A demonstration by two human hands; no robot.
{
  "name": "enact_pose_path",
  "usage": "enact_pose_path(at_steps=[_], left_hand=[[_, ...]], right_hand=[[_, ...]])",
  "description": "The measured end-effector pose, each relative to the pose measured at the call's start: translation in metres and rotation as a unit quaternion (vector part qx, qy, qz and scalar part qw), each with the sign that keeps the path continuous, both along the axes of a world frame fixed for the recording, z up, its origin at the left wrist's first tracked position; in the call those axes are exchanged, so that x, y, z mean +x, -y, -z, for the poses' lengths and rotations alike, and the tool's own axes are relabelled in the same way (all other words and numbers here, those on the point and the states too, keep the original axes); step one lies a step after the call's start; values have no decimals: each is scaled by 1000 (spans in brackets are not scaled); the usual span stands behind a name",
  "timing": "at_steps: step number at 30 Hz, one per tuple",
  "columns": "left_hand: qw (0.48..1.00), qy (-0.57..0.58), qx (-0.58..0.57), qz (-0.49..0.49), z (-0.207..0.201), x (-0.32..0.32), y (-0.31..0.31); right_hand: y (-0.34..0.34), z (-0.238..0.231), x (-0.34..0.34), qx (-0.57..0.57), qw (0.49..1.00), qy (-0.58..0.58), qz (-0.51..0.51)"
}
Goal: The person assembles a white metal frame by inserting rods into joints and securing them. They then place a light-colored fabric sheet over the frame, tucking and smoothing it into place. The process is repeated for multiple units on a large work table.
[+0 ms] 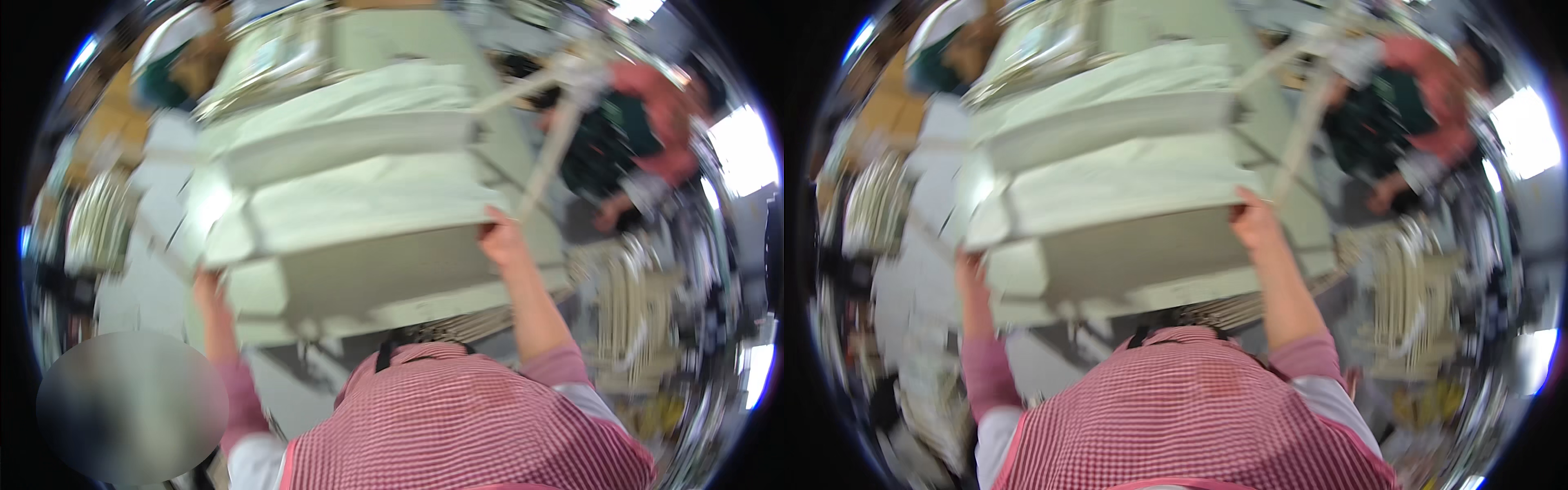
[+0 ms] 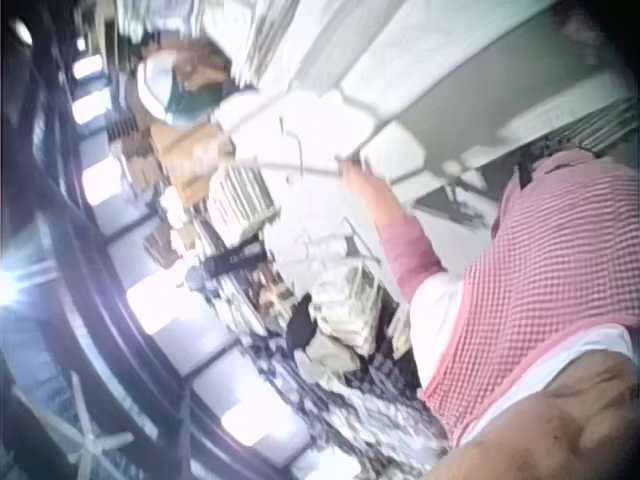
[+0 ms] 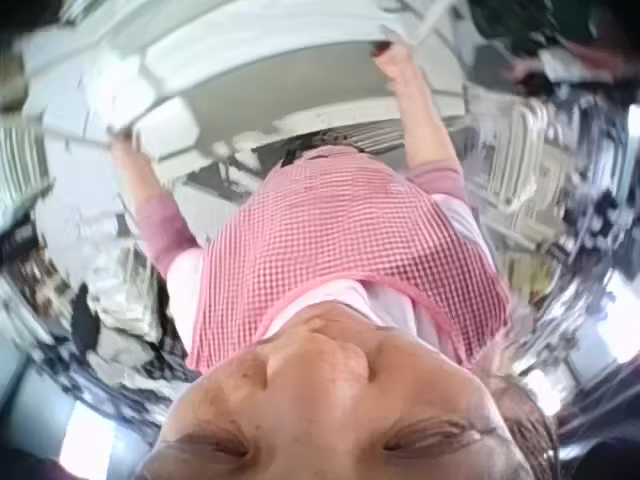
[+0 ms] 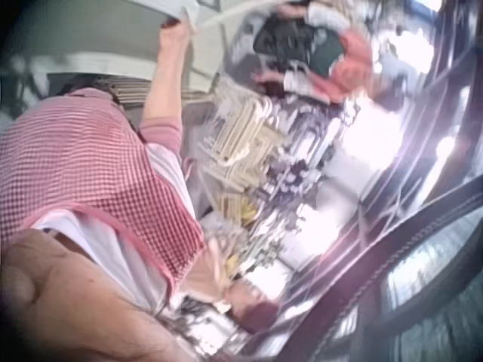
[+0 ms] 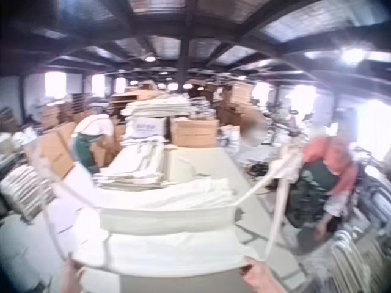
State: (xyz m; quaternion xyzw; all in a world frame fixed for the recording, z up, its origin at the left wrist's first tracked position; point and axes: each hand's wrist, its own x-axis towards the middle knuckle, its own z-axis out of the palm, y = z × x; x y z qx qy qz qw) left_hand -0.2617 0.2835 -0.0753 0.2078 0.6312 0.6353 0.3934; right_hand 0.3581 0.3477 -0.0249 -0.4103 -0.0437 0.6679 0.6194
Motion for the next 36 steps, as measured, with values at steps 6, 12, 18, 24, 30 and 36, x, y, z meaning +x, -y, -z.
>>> enact_pose_path(at_steps=[6,12,18,24,30,36], left_hand=[[906,-394,104,-112,-93,-130,-85],[939,-188,205,201,-217,-204,-224],[952,-187,188,150,-247,-140,-227],[958,-173,205,102,-302,-112,-140],[936,-234,263,5,-344,-112,-30],[954,-210,214,0,-347,-153,98]], right_hand=[[33,-31,7,-195,813,536,118],[23,-27,23,-118,861,494,10],[13,14,52,-31,951,306,28],[26,4,71,-53,949,297,93],[72,-67,81,65,947,304,84],[159,-130,85,156,918,360,-58]])
